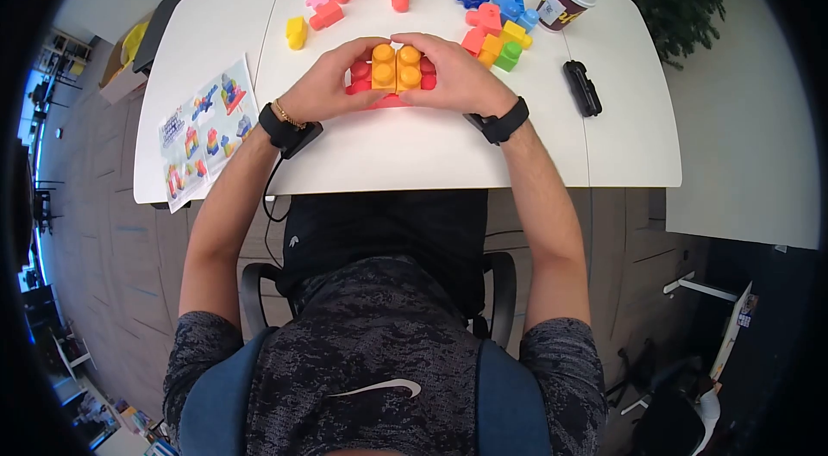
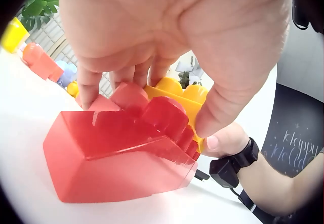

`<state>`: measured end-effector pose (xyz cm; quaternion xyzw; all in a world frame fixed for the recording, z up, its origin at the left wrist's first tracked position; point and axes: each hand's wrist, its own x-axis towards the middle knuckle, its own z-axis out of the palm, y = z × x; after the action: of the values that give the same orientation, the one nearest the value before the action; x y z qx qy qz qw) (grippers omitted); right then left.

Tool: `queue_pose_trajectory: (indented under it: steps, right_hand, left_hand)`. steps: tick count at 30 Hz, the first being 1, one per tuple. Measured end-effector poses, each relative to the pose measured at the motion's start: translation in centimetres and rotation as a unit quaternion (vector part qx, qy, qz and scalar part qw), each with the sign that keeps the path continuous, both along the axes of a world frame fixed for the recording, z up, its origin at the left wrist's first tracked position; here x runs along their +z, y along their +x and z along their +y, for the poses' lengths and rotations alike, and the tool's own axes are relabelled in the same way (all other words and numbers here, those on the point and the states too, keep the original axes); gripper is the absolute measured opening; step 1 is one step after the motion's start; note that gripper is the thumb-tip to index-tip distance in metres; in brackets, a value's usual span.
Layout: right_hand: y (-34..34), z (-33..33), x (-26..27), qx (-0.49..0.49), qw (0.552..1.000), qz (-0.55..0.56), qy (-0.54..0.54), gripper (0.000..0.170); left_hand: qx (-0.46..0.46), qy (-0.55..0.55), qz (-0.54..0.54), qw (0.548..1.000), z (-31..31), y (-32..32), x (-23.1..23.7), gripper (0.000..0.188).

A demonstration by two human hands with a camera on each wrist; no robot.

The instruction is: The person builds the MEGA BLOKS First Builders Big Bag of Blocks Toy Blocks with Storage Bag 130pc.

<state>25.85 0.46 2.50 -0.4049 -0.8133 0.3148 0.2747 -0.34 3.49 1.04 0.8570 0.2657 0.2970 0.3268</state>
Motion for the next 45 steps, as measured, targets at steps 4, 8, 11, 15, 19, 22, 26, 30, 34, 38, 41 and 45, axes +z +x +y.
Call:
queue_pose_trajectory:
  steps: [4, 8, 11, 15, 19, 22, 26, 30, 34, 38, 41, 45]
  right_hand:
    - [0.1, -0.4, 0.0, -0.003, 1.000, -0.004, -0.004, 0.080]
    - [0.1, -0.3, -0.3, 0.003, 1.000, -0.015, 0.025, 0.080]
    - [0.3, -0.2, -0.5, -0.004, 0.999, -0.033, 0.033, 0.081]
    - [0.2, -0.5, -0.2, -0.022, 0.999, -0.047, 0.008, 0.080]
    - [0.2, -0.4, -0.4, -0.020, 0.999, -0.043, 0.003, 0.078]
    - [0.2, -0.3, -0.9, -0.005, 1.000, -0.016, 0.009, 0.074]
    - [0.1, -0.4, -1.0, -0.002, 1.000, -0.018, 0.021, 0.071]
    - [0.1, -0.7, -0.6, -0.002, 1.000, -0.024, -0.005, 0.071]
    - [0.1, -0.7, -0.5, 0.001, 1.000, -0.024, 0.002, 0.070]
    - [0.0, -0.8, -0.7, -0.004, 1.000, -0.020, 0.009, 0.070]
    - [0.0, -0.7, -1.0, 0.000, 1.000, -0.015, 0.020, 0.069]
    - [-0.1, -0.8, -0.4, 0.002, 0.998, -0.064, 0.007, 0.071]
  left_hand:
    - [0.001, -0.001, 0.023, 1.000, -0.4, 0.0, 0.3, 0.070]
    - [-0.003, 0.000, 0.036, 0.999, -0.5, 0.0, -0.1, 0.072]
    - [0.000, -0.003, 0.042, 0.999, -0.6, -0.1, 0.0, 0.074]
    - [-0.003, -0.026, 0.062, 0.998, -0.5, -0.3, -0.6, 0.078]
    - [-0.015, -0.037, 0.062, 0.997, -0.5, -0.3, -1.2, 0.079]
    - [-0.037, -0.043, 0.067, 0.996, -0.3, -0.4, -1.5, 0.078]
    - [-0.036, -0.031, 0.072, 0.996, -0.3, -0.5, -1.6, 0.078]
    - [-0.039, -0.045, 0.068, 0.996, -0.3, -0.6, -1.6, 0.079]
    - [-0.034, -0.042, 0.068, 0.996, -0.3, -0.5, -1.8, 0.081]
    - [-0.026, -0.039, 0.077, 0.996, -0.4, -0.4, -1.7, 0.080]
    - [-0.021, -0.030, 0.080, 0.996, -0.4, -0.2, -1.9, 0.080]
    - [-0.036, 0.010, 0.061, 0.997, -0.4, -0.1, -2.1, 0.072]
